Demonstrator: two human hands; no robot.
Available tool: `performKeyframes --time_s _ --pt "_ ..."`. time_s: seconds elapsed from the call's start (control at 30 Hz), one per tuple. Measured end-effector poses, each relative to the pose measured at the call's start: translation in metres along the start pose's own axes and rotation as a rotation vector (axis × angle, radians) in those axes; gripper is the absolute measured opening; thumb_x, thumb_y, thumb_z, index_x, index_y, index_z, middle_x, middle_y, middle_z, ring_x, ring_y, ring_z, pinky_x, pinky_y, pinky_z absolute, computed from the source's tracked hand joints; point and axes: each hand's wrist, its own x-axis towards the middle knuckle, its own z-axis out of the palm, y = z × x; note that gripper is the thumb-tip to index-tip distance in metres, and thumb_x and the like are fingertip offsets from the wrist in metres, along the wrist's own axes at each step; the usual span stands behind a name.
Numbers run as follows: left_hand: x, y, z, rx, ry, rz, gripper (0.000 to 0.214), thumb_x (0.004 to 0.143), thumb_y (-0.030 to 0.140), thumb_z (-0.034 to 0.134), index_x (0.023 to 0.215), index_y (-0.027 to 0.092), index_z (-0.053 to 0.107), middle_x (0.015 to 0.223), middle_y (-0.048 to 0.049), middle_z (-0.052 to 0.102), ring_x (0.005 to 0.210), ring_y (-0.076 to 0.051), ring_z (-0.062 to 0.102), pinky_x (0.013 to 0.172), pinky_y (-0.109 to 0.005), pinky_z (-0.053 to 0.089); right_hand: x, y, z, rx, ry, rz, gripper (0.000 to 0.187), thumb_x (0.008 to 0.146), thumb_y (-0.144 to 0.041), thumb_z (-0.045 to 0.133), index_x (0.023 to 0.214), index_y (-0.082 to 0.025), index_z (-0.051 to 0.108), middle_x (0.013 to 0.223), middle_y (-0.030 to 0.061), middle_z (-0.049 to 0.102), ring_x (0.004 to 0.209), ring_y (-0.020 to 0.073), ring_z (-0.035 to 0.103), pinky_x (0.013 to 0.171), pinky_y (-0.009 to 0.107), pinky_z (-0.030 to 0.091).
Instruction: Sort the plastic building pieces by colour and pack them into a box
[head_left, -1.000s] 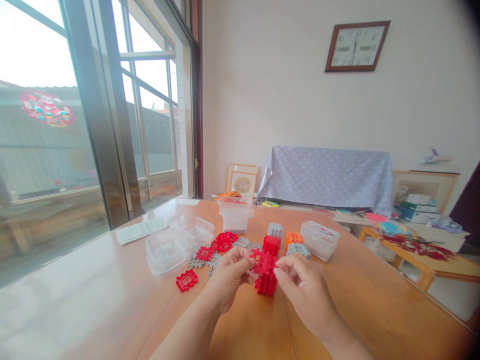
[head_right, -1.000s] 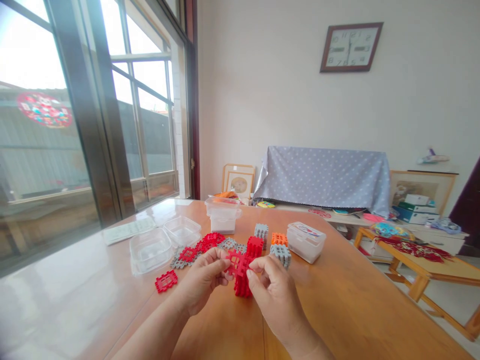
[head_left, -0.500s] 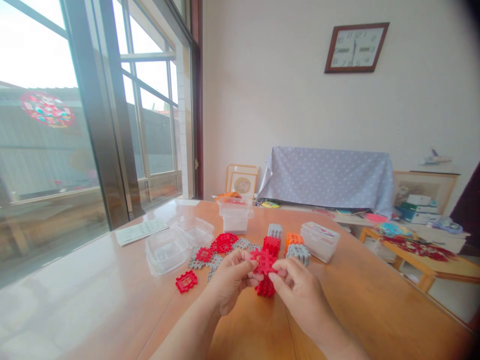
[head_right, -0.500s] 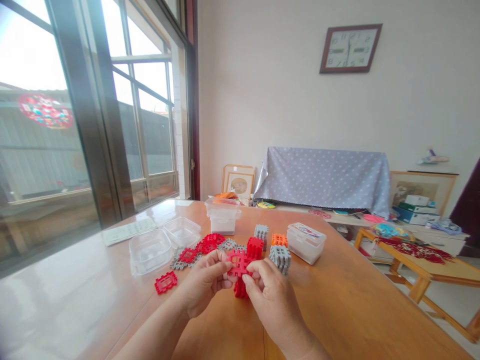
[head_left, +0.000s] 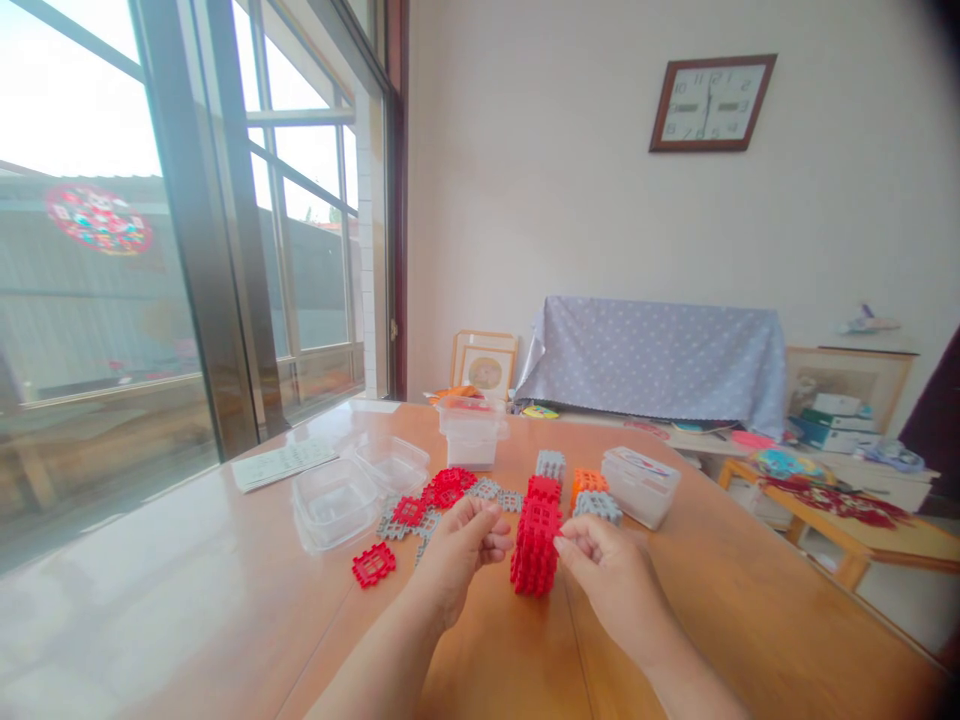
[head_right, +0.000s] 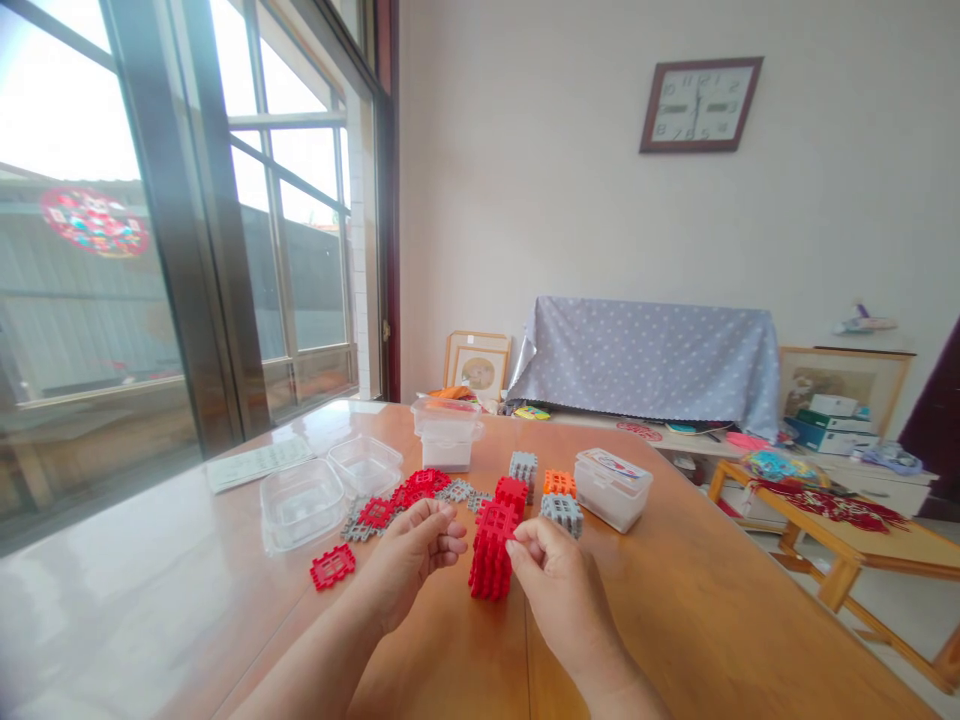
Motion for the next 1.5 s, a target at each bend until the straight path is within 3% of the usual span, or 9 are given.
performKeyframes --time_s 0.37,0.77,0.97,1.13,1.33,1.5 --pt "0.000 -0.001 0.000 0.114 -0.008 0.019 0.028 0.082 0.040 0.069 0.092 0.019 0.053 0.084 -0.0035 0.067 0.072 -0.013 0.064 0.069 -0.026 0.046 0.002 0.008 0.001 -0.056 -0.027 0.088 0.025 0.085 -0.045 0.059 0.083 -0.022 0.068 0.053 -0.0056 0.046 0.050 0.0129 0.043 0.051 0.025 0.030" --pt "0.005 -0.007 -0.001 0.359 0.027 0.081 0.012 0.081 0.029 0.061 0.086 0.019 0.055 0.078 0.0004 0.062 0.074 -0.014 0.061 0.066 -0.024 0.043 -0.003 0.003 -0.008 -0.193 -0.017 0.073 0.030 0.093 -0.037 0.045 0.067 -0.023 0.051 0.054 -0.0039 0.052 0.055 0.0145 0.049 0.054 0.025 0.030" --pt "0.017 -0.026 -0.009 0.540 0.032 0.179 0.007 0.082 0.026 0.054 0.080 0.020 0.056 0.071 -0.0003 0.062 0.065 -0.014 0.058 0.060 -0.024 0.040 -0.006 -0.012 -0.007 -0.155 0.071 -0.057 0.041 0.097 -0.047 0.048 0.064 -0.023 0.043 0.055 -0.0044 0.047 0.054 0.0128 0.046 0.055 0.026 0.030" --pt "0.027 -0.040 -0.018 0.779 0.083 0.291 0.007 0.080 0.018 0.051 0.077 0.020 0.057 0.070 0.0009 0.062 0.066 -0.013 0.057 0.060 -0.023 0.037 -0.016 -0.026 -0.003 -0.105 0.129 -0.238 0.035 0.098 -0.041 0.051 0.068 -0.022 0.048 0.060 -0.0038 0.049 0.057 0.0124 0.046 0.060 0.026 0.032" --pt "0.028 -0.037 -0.028 1.012 0.195 0.409 0.012 0.088 0.024 0.051 0.081 0.022 0.061 0.075 0.0006 0.065 0.070 -0.014 0.057 0.061 -0.023 0.035 -0.022 -0.033 0.006 -0.125 0.157 -0.416 0.026 0.099 -0.031 0.050 0.075 -0.022 0.053 0.067 -0.0013 0.053 0.064 0.0146 0.051 0.067 0.029 0.033" --pt "0.024 -0.029 -0.034 1.071 0.255 0.437 0.011 0.090 0.026 0.051 0.088 0.023 0.062 0.084 -0.0006 0.069 0.076 -0.015 0.061 0.065 -0.023 0.038 -0.023 -0.042 0.017 -0.228 0.063 -0.514 0.027 0.101 -0.027 0.045 0.075 -0.021 0.052 0.069 0.0001 0.054 0.068 0.0156 0.053 0.069 0.030 0.033"
